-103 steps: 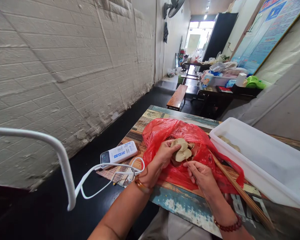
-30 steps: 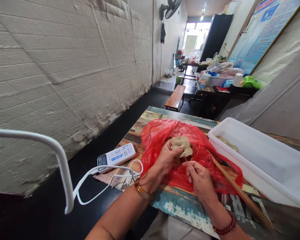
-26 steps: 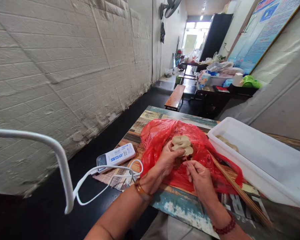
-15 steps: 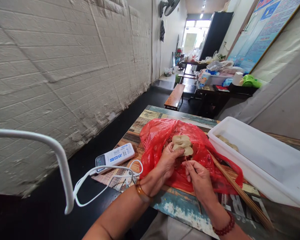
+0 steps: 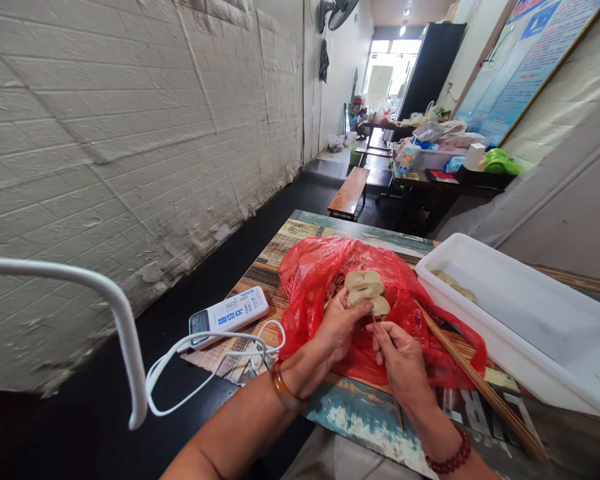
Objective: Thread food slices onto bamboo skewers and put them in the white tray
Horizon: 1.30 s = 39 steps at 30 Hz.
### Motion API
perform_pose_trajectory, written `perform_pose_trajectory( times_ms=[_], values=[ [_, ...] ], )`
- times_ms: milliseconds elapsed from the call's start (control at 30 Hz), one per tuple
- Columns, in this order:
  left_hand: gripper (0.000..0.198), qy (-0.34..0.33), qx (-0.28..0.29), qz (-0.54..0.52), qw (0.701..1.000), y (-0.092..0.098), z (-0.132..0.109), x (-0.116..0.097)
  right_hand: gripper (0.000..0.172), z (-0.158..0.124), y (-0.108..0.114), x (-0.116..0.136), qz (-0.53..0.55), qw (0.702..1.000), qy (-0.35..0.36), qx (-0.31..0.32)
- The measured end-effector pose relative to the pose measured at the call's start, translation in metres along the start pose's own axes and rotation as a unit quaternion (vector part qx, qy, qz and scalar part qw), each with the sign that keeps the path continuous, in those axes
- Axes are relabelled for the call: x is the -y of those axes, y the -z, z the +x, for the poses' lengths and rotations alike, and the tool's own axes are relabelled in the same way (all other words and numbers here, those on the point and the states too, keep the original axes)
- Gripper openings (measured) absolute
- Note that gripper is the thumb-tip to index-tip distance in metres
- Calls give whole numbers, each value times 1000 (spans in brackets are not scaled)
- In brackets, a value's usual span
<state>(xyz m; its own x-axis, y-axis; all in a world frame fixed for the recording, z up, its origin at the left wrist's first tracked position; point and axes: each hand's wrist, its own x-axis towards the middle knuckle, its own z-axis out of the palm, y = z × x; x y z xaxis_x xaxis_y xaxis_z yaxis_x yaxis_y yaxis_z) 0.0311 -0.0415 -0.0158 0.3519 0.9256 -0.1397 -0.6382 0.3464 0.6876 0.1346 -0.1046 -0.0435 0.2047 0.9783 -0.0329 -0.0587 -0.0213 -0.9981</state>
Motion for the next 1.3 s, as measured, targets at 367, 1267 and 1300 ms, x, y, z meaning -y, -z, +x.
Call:
perform_pose_trajectory(
  times_ms=[367, 1267, 1300],
  values=[
    [36, 36, 6, -30, 999, 1, -2, -8, 27, -2, 0, -1, 3, 1000, 0, 6],
    [39, -33, -12, 33, 999, 10, 3, -20, 28, -4, 0, -8, -52, 998, 10, 40],
    [39, -45, -21, 44, 998, 10, 3, -20, 28, -4, 1, -8, -53, 998, 11, 39]
  ],
)
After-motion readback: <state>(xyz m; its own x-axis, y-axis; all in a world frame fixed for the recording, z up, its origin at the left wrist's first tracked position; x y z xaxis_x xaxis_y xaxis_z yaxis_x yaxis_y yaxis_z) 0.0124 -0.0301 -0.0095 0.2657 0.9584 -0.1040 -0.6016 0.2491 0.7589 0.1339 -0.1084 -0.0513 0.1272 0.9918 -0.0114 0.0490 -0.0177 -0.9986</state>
